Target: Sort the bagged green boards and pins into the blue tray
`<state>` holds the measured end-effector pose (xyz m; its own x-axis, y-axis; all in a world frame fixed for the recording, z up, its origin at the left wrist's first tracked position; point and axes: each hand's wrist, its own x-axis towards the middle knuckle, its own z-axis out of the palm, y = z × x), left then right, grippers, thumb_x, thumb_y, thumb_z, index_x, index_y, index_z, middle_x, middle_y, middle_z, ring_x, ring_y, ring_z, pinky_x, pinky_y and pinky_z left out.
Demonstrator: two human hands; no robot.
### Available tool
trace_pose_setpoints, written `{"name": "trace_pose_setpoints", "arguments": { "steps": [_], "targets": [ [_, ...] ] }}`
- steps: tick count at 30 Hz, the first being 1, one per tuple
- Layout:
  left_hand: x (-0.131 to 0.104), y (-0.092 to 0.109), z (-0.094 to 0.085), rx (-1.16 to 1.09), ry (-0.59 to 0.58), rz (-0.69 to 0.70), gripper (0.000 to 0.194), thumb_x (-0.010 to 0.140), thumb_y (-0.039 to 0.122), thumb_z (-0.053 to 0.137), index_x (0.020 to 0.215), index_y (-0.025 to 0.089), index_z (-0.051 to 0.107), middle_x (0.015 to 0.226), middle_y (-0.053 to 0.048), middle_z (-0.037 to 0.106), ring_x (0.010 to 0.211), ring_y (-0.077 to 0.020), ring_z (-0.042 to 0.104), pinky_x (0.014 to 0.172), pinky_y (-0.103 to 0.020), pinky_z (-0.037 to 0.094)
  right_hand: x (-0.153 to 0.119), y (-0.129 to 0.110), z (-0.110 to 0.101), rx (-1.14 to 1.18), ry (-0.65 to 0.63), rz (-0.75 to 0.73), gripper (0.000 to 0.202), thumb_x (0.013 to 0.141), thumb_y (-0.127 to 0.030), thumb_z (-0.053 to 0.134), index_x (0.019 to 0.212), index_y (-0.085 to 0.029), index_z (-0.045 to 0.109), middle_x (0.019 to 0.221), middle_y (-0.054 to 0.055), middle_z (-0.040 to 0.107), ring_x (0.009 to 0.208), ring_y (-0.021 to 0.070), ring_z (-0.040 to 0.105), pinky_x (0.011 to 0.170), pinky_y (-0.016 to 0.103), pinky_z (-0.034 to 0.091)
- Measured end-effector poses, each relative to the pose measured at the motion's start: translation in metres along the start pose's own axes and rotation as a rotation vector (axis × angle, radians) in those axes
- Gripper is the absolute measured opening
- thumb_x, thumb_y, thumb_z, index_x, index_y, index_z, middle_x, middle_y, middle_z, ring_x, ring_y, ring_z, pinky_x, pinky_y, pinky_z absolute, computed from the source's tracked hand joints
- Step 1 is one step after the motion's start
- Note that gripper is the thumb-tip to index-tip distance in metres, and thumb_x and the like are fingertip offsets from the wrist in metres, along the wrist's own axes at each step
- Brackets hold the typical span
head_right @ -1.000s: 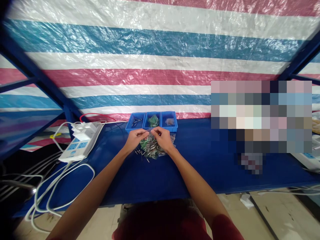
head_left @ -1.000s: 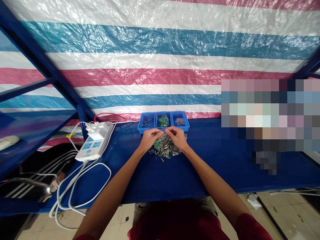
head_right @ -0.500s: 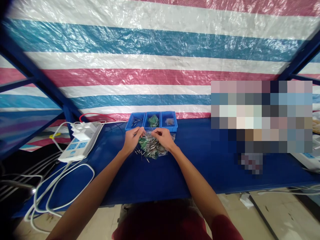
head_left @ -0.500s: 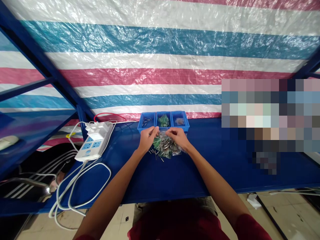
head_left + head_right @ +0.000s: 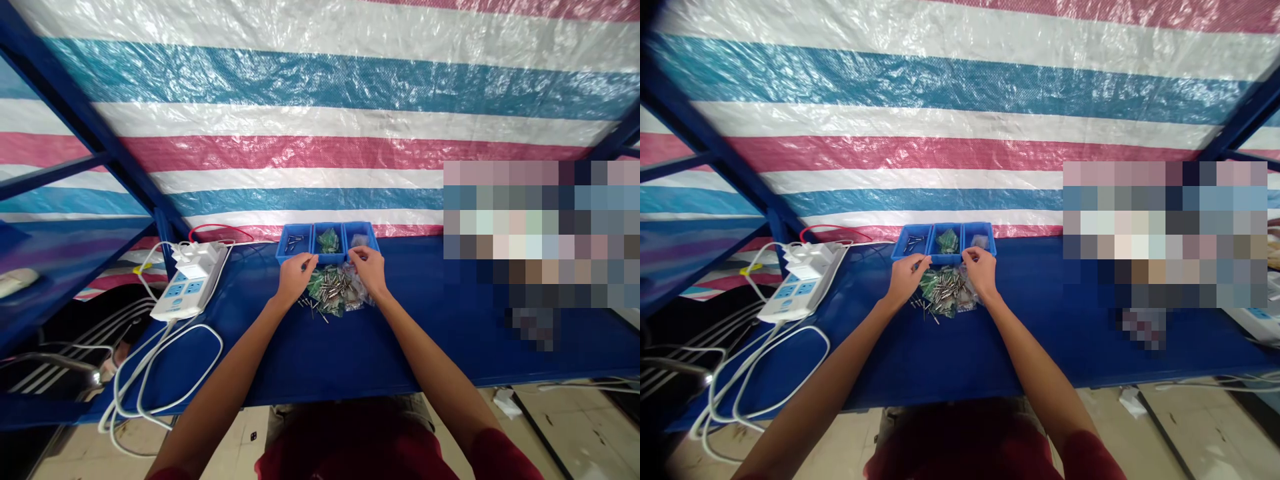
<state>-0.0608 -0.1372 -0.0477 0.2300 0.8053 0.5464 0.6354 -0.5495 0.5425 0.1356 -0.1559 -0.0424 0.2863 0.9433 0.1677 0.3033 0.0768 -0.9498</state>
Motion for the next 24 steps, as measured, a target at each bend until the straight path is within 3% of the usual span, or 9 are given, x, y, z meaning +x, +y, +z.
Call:
{"name": "trace_pose_setpoints", "arguments": {
  "steps": [4, 7, 13, 19, 24],
  "targets": [
    [-0.0007, -0.0039, 0.0014, 0.061, -0.015, 0.039, 0.035, 0.095, 0.036, 0.045, 0.075, 0.016, 0.066, 0.069, -0.003, 0.067, 0.058, -0.0136, 0.055, 0.06, -0.025, 0.038, -0.002, -0.0041, -0.0055, -0.603, -0.098, -0.065, 0.02, 0.081, -0.034, 0.061, 0.087, -0.019, 0.072, 0.081, 0.007, 0.072, 0.084, 0.0236, 0.065, 0.071, 0.03, 0.045],
    [-0.001, -0.0041, 0.001, 0.093, -0.035, 0.044, 0.032, 0.095, 0.035, 0.046, 0.078, 0.017, 0.067, 0.07, -0.003, 0.067, 0.062, -0.0148, 0.057, 0.062, -0.026, 0.039, -0.0024, -0.0052, -0.0062, -0.79, -0.196, -0.031, 0.028, 0.085, -0.041, 0.059, 0.094, -0.019, 0.073, 0.091, 0.01, 0.073, 0.093, 0.0262, 0.065, 0.072, 0.031, 0.044],
    [-0.0011, -0.0032, 0.0019, 0.119, -0.119, 0.104, 0.021, 0.092, 0.027, 0.049, 0.087, 0.018, 0.068, 0.085, -0.005, 0.068, 0.081, -0.0197, 0.062, 0.076, -0.03, 0.046, -0.0017, -0.0047, -0.0053, -0.775, -0.203, -0.032, 0.022, 0.087, -0.027, 0.053, 0.094, -0.021, 0.072, 0.094, 0.006, 0.073, 0.092, 0.0222, 0.064, 0.071, 0.028, 0.042],
    [-0.0016, -0.0049, 0.004, 0.125, -0.172, 0.139, 0.021, 0.092, 0.025, 0.048, 0.089, 0.019, 0.068, 0.093, -0.006, 0.07, 0.091, -0.022, 0.063, 0.083, -0.033, 0.048, -0.0043, -0.0067, -0.0038, -0.754, -0.29, -0.115, 0.018, 0.082, -0.036, 0.061, 0.082, -0.021, 0.071, 0.089, 0.004, 0.072, 0.086, 0.0206, 0.063, 0.068, 0.027, 0.04],
    [-0.0015, -0.0065, 0.0046, 0.12, -0.181, 0.126, 0.021, 0.092, 0.024, 0.049, 0.09, 0.019, 0.068, 0.093, -0.006, 0.07, 0.091, -0.0221, 0.063, 0.083, -0.033, 0.049, -0.0076, -0.011, -0.0025, -0.827, -0.351, -0.088, 0.024, 0.082, -0.043, 0.062, 0.079, -0.02, 0.07, 0.089, 0.006, 0.072, 0.092, 0.0237, 0.063, 0.071, 0.028, 0.041]
  ]
}}
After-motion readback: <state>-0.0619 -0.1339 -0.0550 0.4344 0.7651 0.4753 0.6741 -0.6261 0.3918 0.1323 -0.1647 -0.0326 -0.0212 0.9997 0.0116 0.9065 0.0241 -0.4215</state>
